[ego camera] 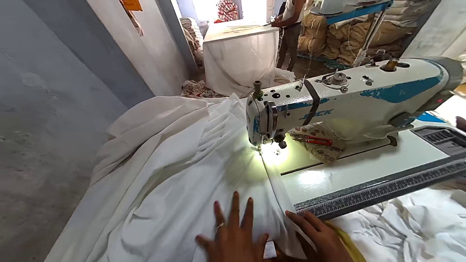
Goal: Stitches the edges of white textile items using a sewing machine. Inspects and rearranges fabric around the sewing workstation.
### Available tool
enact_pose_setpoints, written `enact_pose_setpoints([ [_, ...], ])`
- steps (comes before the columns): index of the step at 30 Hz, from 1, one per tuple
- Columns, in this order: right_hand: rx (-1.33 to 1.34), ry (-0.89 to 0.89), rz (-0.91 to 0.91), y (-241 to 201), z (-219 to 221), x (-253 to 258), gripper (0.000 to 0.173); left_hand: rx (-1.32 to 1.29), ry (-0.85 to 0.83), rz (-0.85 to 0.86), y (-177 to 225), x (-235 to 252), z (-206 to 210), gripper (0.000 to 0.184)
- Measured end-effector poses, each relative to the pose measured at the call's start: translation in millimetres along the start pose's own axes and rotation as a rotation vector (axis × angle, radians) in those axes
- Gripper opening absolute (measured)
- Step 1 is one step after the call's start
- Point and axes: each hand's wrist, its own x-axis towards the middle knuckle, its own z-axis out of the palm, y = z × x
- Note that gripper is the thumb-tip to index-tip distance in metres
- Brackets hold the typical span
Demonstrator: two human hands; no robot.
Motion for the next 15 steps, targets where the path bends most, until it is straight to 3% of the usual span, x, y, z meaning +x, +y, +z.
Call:
enact_pose_setpoints([
  [3,0.443,-0.038,0.134,2,-20,-9,0.029,0.041,0.185,-0.08,-65,3,14,0.09],
  [5,0.768,-0.087,0.248,-4,-29,-11,0.027,0.072,0.342,0.028,-132,31,16,0.088],
  [8,0.897,-0.203,0.256,-13,-31,-10,0.032,0.035,0.361,0.121,-195,70,-1,0.086],
  [10,0.76,-0.194,0.201,-15,-28,-11,0.032,-0.017,0.239,0.066,-174,71,-29,0.075],
  [11,0.654,-0.154,0.167,-16,-29,-12,0.03,-0.067,0.27,0.095,-149,66,-40,0.062],
  [13,0.463,-0.048,0.112,-19,-30,-18,0.026,-0.243,0.283,0.302,-88,40,-45,0.031],
  [14,0.4,0.003,0.09,-20,-30,-21,0.025,-0.418,0.165,0.455,-61,23,-37,0.022],
  [15,0.354,0.053,0.068,-20,-30,-24,0.024,-0.616,-0.056,0.61,-37,8,-25,0.023],
])
